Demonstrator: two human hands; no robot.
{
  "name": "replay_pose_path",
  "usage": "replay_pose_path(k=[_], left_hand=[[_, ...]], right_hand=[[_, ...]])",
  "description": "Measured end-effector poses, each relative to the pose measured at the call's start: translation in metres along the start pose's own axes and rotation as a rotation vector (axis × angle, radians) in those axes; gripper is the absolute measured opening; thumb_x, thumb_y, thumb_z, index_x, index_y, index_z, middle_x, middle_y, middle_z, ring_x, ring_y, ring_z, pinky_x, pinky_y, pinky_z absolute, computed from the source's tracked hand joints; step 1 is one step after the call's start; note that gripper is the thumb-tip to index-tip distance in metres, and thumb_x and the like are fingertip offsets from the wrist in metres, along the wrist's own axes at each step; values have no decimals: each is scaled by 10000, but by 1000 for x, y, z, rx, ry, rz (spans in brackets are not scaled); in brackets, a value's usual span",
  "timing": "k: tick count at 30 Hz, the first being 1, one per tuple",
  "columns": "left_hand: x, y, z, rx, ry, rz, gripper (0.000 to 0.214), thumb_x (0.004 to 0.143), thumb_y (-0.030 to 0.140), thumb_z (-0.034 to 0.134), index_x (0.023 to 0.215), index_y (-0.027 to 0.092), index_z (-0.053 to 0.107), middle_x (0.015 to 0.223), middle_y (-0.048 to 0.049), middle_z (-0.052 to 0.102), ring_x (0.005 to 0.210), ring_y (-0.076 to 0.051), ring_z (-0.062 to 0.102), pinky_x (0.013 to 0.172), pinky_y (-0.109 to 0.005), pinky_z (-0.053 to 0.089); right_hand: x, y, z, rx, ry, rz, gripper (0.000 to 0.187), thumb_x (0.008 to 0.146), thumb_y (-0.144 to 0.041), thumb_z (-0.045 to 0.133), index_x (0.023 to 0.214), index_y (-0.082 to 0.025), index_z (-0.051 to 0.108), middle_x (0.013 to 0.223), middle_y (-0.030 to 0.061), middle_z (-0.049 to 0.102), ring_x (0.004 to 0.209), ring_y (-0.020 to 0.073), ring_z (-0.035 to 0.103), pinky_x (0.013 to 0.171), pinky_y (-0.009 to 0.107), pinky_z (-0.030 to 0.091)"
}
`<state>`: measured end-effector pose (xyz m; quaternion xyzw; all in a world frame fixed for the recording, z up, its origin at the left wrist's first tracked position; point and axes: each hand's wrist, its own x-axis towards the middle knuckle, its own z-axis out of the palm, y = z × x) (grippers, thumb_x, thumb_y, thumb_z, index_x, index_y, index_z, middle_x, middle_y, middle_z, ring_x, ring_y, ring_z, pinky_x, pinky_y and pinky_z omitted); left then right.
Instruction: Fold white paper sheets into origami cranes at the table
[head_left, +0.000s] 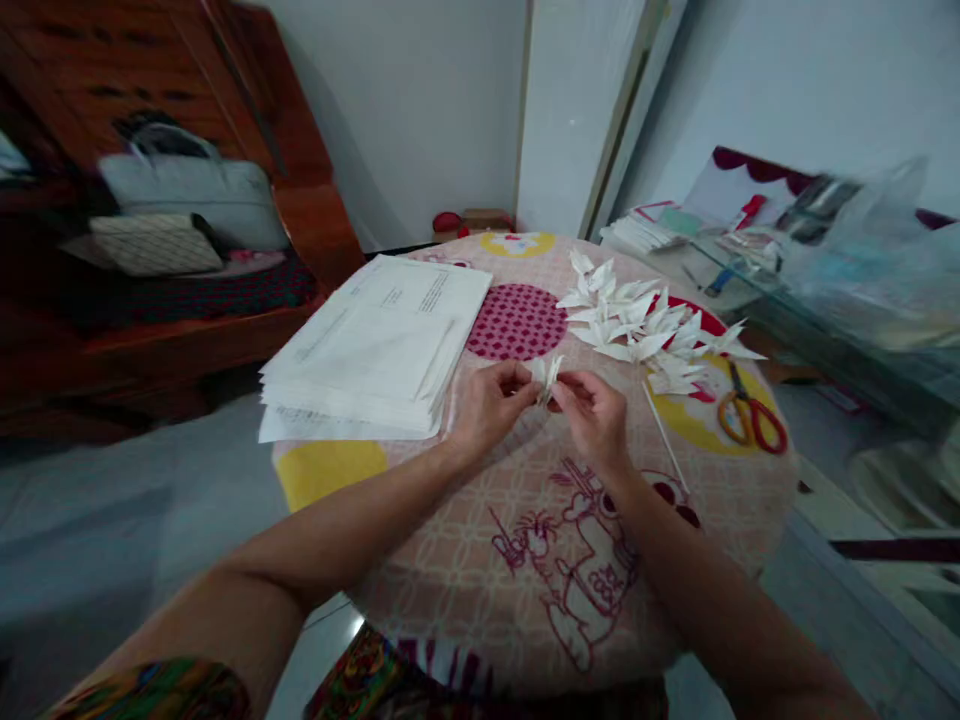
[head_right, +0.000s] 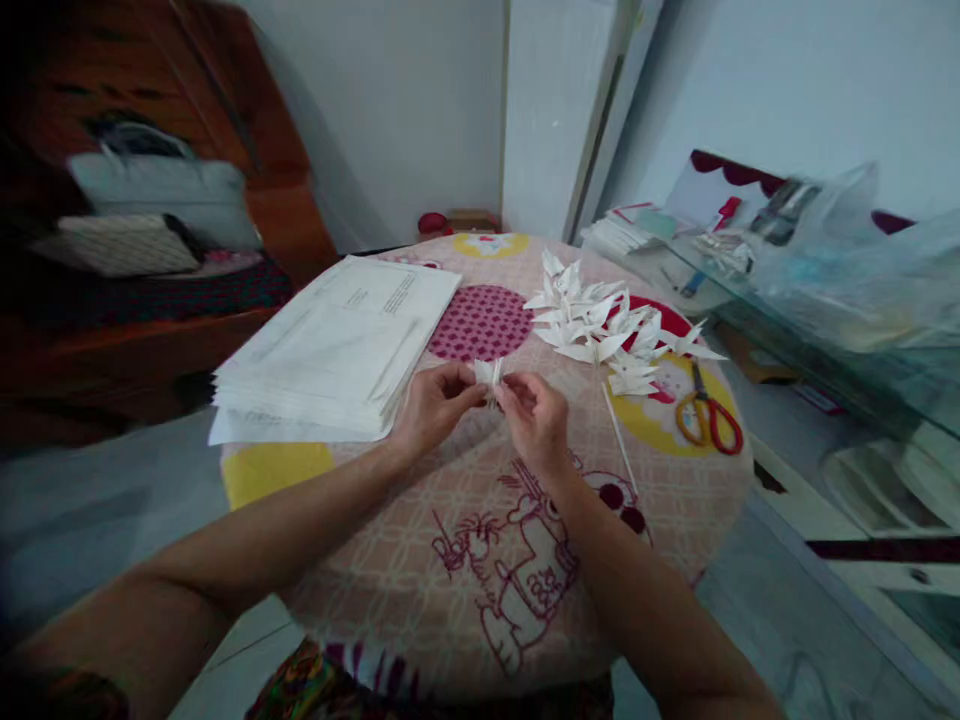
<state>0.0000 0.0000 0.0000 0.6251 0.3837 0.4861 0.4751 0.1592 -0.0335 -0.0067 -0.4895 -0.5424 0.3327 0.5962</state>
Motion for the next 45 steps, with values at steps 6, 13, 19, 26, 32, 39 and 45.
replay_pose_path(k=[6,13,19,26,32,39,45], left_hand=[[0,1,3,-68,37,-8,187,770,279,719,706,161,590,665,22,597,631,-119,613,628,-240,531],[-2,2,5,-72,25,29,165,789,267,702,733,157,593,698,11,607,662,-126,629,642,-241,519],[-4,2,6,12,42,98,136,822,251,680,756,152,614,727,-2,622,679,-124,613,632,-228,493],[-7,4,6,186,40,194,101,864,233,651,797,159,663,776,-16,659,711,-121,615,652,-217,495],[-4,4,6,-35,48,86,170,809,266,708,726,159,606,709,0,633,673,-126,615,634,-233,510],[1,4,9,-451,72,-136,200,694,249,783,695,144,612,741,2,674,688,-110,630,718,-265,582],[4,1,10,-568,160,-203,223,612,214,805,625,144,594,702,0,665,666,-118,624,717,-293,598]], right_hand=[[-2,0,1,-9,3,-10,168,856,-357,637,808,-199,668,673,-5,687,597,156,660,616,292,584],[1,2,2,154,38,121,154,780,-331,702,843,-190,707,724,10,736,624,171,694,602,299,600],[1,0,1,68,42,104,130,776,-303,707,730,-184,734,625,-6,711,573,158,674,582,266,568],[1,1,1,129,17,120,273,829,-443,684,726,-191,703,605,2,703,523,170,666,547,289,574],[2,0,1,158,79,141,265,830,-437,674,715,-201,714,561,-7,682,477,171,643,517,303,585],[3,-7,3,304,134,172,221,756,-373,740,641,-187,702,581,-5,688,498,159,657,538,305,607],[3,-11,4,365,154,197,188,739,-345,746,672,-171,722,621,18,718,548,166,686,579,315,618]])
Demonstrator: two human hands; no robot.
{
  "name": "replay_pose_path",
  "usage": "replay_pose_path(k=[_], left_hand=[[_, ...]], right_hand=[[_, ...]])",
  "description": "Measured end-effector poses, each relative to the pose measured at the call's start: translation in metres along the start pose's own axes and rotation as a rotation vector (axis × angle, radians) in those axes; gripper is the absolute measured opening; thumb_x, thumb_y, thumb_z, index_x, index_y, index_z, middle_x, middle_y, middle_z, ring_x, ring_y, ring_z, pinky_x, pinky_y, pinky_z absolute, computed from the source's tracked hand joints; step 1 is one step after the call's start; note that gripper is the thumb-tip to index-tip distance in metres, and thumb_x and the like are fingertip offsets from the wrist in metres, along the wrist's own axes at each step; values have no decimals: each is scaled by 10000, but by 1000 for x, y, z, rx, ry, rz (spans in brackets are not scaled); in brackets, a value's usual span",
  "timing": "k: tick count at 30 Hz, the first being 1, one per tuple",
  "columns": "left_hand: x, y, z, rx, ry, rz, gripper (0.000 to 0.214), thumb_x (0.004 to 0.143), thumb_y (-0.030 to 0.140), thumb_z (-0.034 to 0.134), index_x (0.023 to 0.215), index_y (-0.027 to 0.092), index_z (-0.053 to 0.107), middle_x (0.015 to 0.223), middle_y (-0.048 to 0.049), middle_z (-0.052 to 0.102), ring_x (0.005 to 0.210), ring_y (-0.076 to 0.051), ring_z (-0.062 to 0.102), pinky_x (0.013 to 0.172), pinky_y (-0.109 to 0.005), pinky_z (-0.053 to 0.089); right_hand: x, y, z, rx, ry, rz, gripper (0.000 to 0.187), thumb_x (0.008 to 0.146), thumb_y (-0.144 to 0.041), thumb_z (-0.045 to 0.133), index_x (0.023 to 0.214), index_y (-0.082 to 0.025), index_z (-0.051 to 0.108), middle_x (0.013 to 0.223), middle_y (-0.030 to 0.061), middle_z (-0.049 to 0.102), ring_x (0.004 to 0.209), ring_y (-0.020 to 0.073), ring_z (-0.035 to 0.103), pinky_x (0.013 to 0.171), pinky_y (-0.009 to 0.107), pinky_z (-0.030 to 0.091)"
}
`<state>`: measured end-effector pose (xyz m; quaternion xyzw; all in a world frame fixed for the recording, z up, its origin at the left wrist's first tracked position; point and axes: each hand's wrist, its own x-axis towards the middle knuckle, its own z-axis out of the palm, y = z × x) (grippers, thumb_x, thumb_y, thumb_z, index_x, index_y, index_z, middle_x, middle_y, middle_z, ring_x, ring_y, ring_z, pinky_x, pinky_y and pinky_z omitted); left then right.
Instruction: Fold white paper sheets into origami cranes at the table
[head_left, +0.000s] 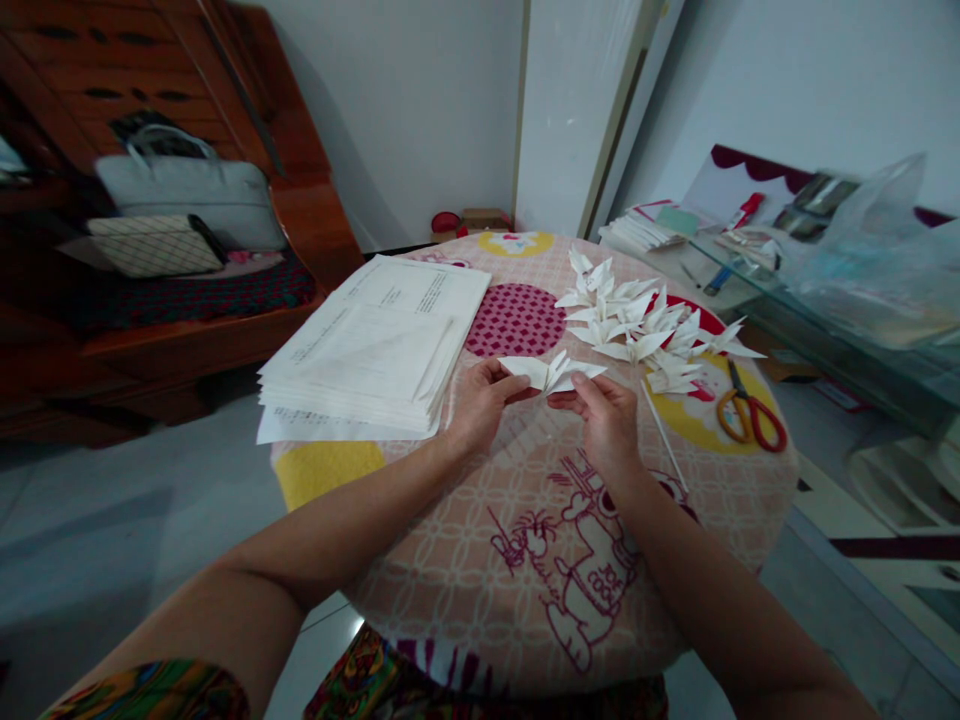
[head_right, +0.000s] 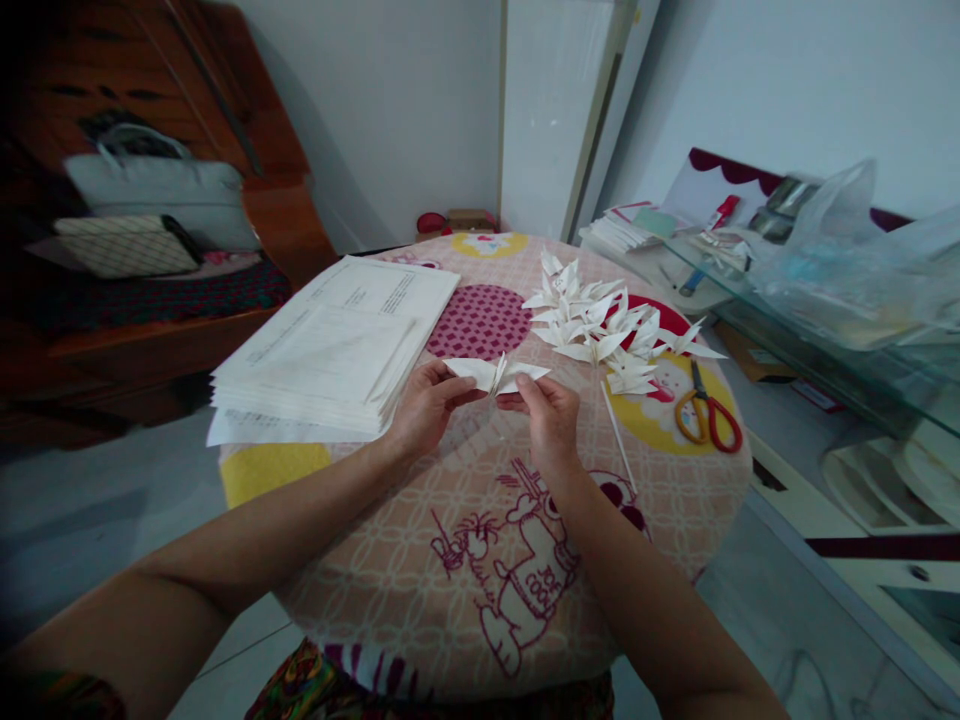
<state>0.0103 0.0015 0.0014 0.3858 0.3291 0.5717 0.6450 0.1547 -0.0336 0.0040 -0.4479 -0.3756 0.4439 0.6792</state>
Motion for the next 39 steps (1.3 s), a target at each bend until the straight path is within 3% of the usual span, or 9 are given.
replay_pose_path(k=[3,10,16,21,34,39], left_hand=[[0,0,0,-2,-7,-13,209,602,216,808,654,142,620,725,-9,678,688,-128,639,722,-292,596],[-2,2,-1,153,-37,12,285,679,351,821,716,144,629,698,6,657,634,-110,610,677,-259,557],[-2,-1,-3,281,-52,43,288,674,371,828,734,138,671,683,9,656,623,-115,597,645,-248,536],[-1,-1,-2,130,-39,-39,340,627,359,859,687,139,608,668,17,650,627,-111,610,674,-265,561],[3,2,-2,-15,-25,-152,300,576,293,896,696,125,679,731,-24,715,657,-119,648,694,-265,568],[4,4,-2,-45,-32,-222,296,584,265,900,754,122,703,802,-29,728,660,-105,640,617,-221,555]], right_hand=[[1,1,-1,-8,3,6,186,750,-343,740,670,-176,713,621,20,716,549,173,689,590,330,618],[-3,4,-5,-257,-46,-171,186,811,-382,719,743,-216,765,663,-4,728,613,185,694,651,332,608],[0,9,-1,-144,8,-83,179,745,-364,785,777,-188,779,701,9,755,596,169,702,594,312,617],[2,8,1,-18,75,8,207,684,-356,815,690,-161,744,673,27,745,570,167,690,533,302,615],[3,6,-2,-2,28,95,231,712,-376,797,743,-156,736,699,45,751,525,157,678,517,298,603],[3,6,-2,21,14,126,248,705,-394,797,731,-159,723,631,34,727,501,159,663,499,291,583]])
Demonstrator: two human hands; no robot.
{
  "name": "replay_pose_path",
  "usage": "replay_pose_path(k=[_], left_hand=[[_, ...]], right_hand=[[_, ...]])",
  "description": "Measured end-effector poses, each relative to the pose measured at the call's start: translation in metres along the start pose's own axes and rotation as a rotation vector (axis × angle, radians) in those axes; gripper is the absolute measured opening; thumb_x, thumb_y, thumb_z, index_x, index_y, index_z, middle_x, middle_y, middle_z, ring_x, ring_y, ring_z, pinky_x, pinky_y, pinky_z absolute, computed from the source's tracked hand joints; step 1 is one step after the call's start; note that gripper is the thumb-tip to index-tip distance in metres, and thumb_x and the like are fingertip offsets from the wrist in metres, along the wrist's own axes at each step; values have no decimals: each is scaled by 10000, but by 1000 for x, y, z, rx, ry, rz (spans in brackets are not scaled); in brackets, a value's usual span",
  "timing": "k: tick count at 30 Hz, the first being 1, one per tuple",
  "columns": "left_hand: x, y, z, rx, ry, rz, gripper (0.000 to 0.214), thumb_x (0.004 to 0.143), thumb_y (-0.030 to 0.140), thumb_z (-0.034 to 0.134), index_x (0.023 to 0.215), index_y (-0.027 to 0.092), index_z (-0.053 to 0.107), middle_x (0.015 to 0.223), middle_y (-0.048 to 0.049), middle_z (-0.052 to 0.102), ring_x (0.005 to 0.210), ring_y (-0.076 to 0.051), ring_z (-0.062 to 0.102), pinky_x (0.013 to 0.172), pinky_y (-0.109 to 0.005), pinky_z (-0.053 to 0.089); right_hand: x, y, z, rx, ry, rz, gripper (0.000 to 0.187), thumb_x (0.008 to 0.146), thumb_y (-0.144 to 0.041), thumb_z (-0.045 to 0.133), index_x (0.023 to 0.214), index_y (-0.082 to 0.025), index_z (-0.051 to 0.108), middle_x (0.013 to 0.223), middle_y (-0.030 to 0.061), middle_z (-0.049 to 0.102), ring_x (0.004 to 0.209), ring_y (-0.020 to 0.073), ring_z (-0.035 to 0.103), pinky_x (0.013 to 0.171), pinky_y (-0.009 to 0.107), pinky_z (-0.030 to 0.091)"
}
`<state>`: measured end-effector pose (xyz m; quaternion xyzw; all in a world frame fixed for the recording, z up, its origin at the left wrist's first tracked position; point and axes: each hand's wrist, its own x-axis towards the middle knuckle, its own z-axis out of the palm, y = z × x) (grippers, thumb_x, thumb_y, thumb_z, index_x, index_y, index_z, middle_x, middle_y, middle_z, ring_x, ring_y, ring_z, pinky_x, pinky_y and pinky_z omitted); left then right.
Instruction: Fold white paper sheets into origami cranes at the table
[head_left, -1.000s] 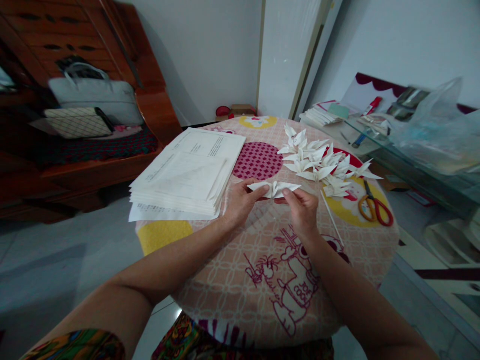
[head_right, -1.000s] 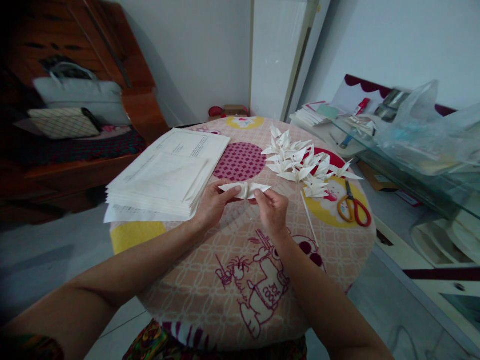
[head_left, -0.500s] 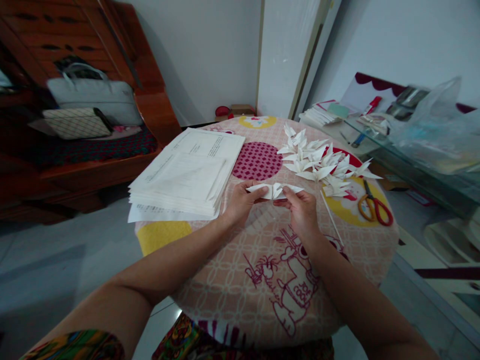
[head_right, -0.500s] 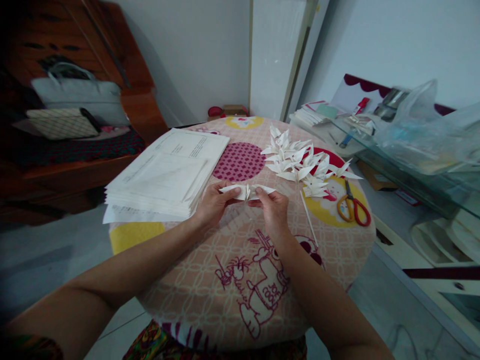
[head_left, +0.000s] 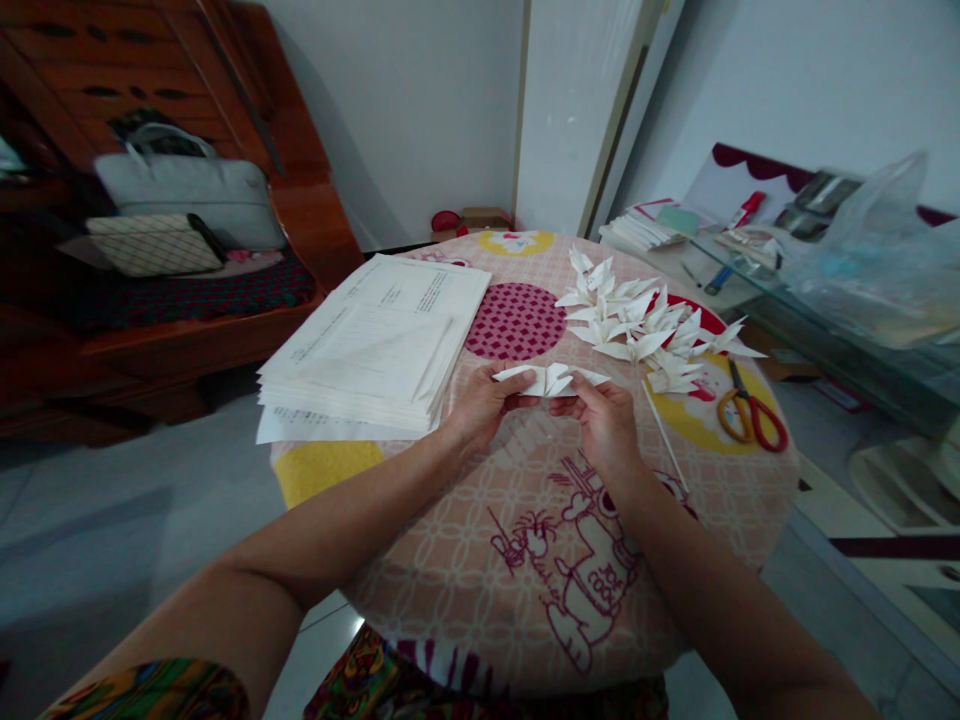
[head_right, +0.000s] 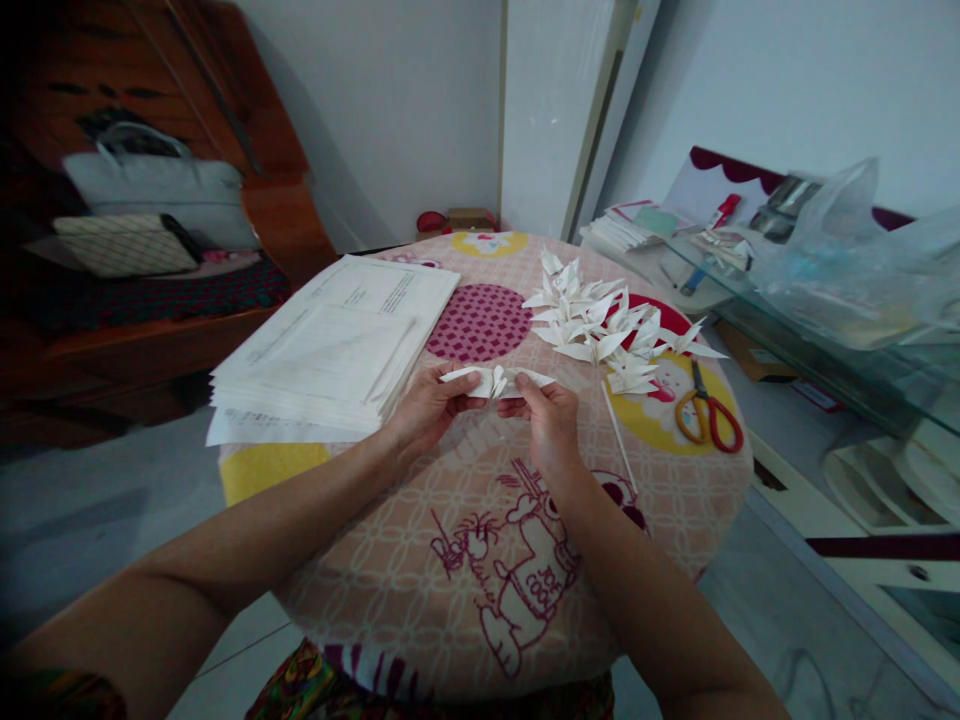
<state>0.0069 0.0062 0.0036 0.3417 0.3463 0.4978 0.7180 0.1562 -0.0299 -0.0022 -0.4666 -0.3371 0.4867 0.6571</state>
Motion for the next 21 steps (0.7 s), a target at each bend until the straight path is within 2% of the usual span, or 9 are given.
replay_pose_path(k=[9,15,21], left_hand=[[2,2,0,-75,-42,-147,117,712,132,813,716,128,695,718,-33,704,561,-81,599,474,-164,477],[4,1,-2,-67,-10,-199,58,771,101,758,764,122,704,735,-47,705,560,-85,606,471,-171,494],[3,3,2,-72,40,-214,167,785,49,715,661,124,633,631,-14,645,509,-67,583,445,-144,481]], right_hand=[[3,-1,-1,74,-92,154,238,664,-401,780,662,-179,693,523,3,677,421,129,592,414,235,515],[3,-1,-2,78,-101,162,282,707,-428,749,617,-183,644,506,-6,641,401,114,554,397,228,489],[1,-1,-2,81,-27,190,236,695,-373,735,612,-178,632,484,-20,608,372,100,512,356,213,420]])
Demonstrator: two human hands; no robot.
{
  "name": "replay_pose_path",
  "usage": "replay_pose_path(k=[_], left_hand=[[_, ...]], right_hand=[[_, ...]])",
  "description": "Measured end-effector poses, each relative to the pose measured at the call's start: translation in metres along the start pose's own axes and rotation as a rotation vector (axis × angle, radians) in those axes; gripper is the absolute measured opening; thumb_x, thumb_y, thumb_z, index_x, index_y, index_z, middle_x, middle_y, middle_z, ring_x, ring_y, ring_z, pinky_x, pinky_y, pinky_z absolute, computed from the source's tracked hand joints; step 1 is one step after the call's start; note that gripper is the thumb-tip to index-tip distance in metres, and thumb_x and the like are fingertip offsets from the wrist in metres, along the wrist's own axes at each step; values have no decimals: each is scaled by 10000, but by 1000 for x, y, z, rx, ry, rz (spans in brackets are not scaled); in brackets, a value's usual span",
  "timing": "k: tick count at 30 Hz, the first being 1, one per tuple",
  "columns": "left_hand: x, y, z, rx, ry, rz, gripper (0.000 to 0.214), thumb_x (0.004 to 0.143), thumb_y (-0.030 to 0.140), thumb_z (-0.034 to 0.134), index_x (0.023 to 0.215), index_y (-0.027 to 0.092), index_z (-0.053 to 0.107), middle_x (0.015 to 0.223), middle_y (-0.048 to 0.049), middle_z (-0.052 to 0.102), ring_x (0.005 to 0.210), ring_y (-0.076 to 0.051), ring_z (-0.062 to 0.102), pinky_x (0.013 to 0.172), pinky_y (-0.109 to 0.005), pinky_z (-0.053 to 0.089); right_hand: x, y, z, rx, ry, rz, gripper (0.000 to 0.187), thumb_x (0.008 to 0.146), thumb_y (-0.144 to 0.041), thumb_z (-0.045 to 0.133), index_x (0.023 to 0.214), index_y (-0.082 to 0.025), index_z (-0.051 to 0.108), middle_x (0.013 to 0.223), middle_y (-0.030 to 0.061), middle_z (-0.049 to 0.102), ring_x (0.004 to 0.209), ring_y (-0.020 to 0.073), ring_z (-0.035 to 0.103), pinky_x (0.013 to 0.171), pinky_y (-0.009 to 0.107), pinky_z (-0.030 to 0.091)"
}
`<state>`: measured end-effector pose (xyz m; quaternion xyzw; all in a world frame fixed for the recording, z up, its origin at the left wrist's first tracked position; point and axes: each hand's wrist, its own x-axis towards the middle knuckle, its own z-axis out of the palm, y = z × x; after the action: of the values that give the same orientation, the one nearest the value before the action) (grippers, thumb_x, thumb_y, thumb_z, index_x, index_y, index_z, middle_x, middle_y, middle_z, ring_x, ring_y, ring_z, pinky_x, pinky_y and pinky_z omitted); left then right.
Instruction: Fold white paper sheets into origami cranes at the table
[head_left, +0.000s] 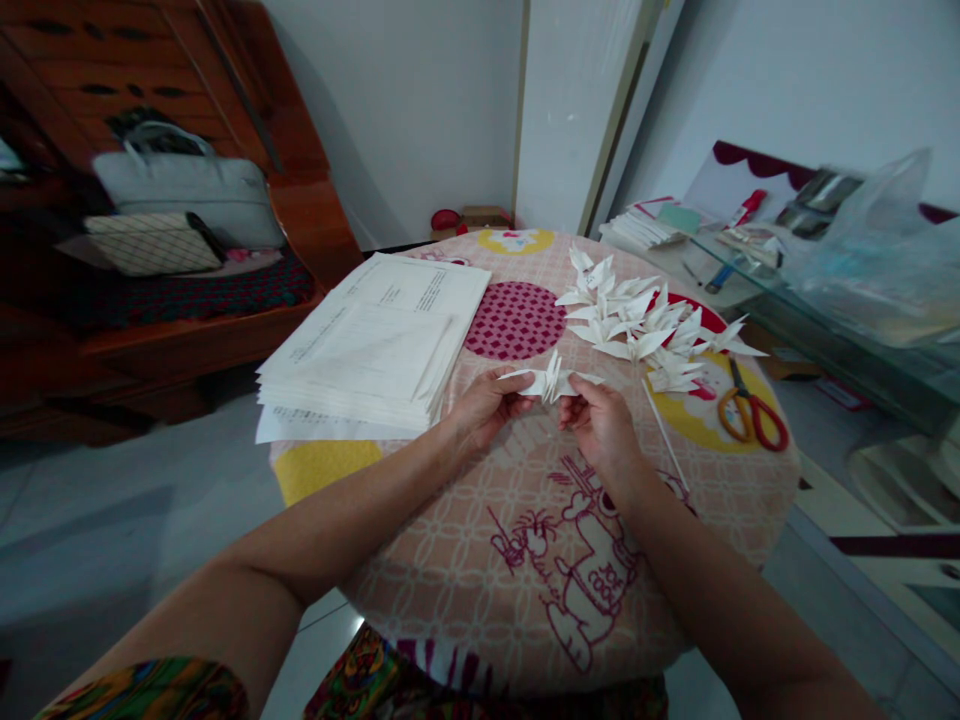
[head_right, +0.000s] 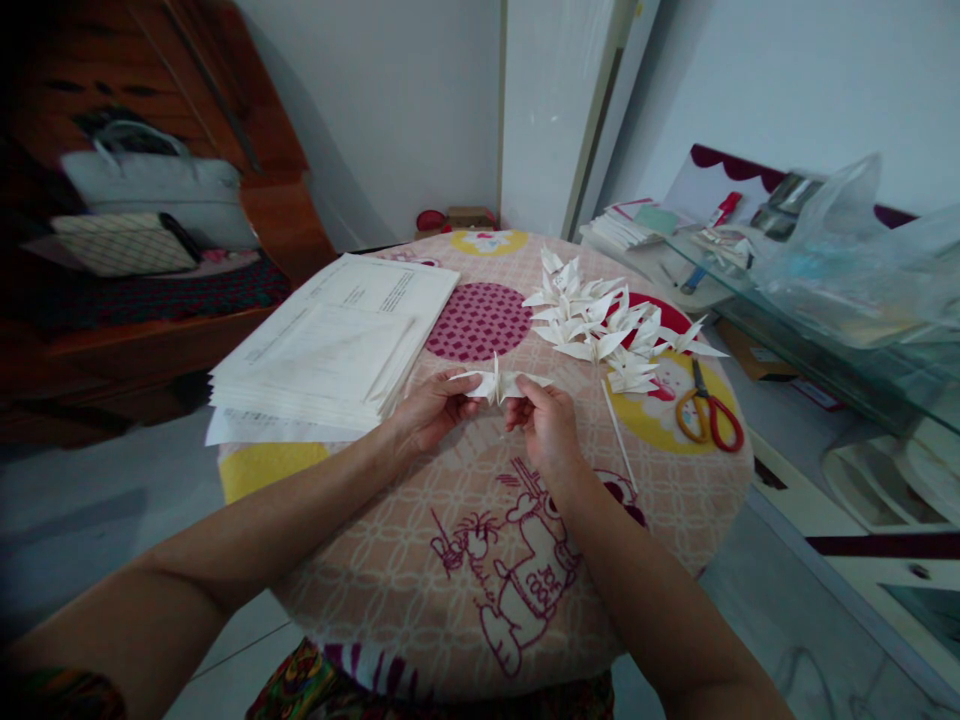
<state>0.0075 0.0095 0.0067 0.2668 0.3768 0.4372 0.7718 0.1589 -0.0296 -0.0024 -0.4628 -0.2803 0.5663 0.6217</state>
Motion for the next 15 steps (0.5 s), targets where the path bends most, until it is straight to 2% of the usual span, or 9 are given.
replay_pose_path(k=[7,15], left_hand=[[-1,-1,2,-14,18,38,203,730,66,774,648,134,601,687,-16,677,544,-73,604,467,-152,490],[-3,-1,1,46,-11,159,367,632,154,850,569,154,489,568,31,601,482,-56,554,454,-145,450]], right_hand=[[0,0,1,44,-25,0,242,724,-364,731,608,-183,619,489,-21,604,394,102,516,375,220,431],[1,1,0,81,-15,-6,246,716,-366,739,603,-183,621,484,-21,605,387,106,528,374,227,439]])
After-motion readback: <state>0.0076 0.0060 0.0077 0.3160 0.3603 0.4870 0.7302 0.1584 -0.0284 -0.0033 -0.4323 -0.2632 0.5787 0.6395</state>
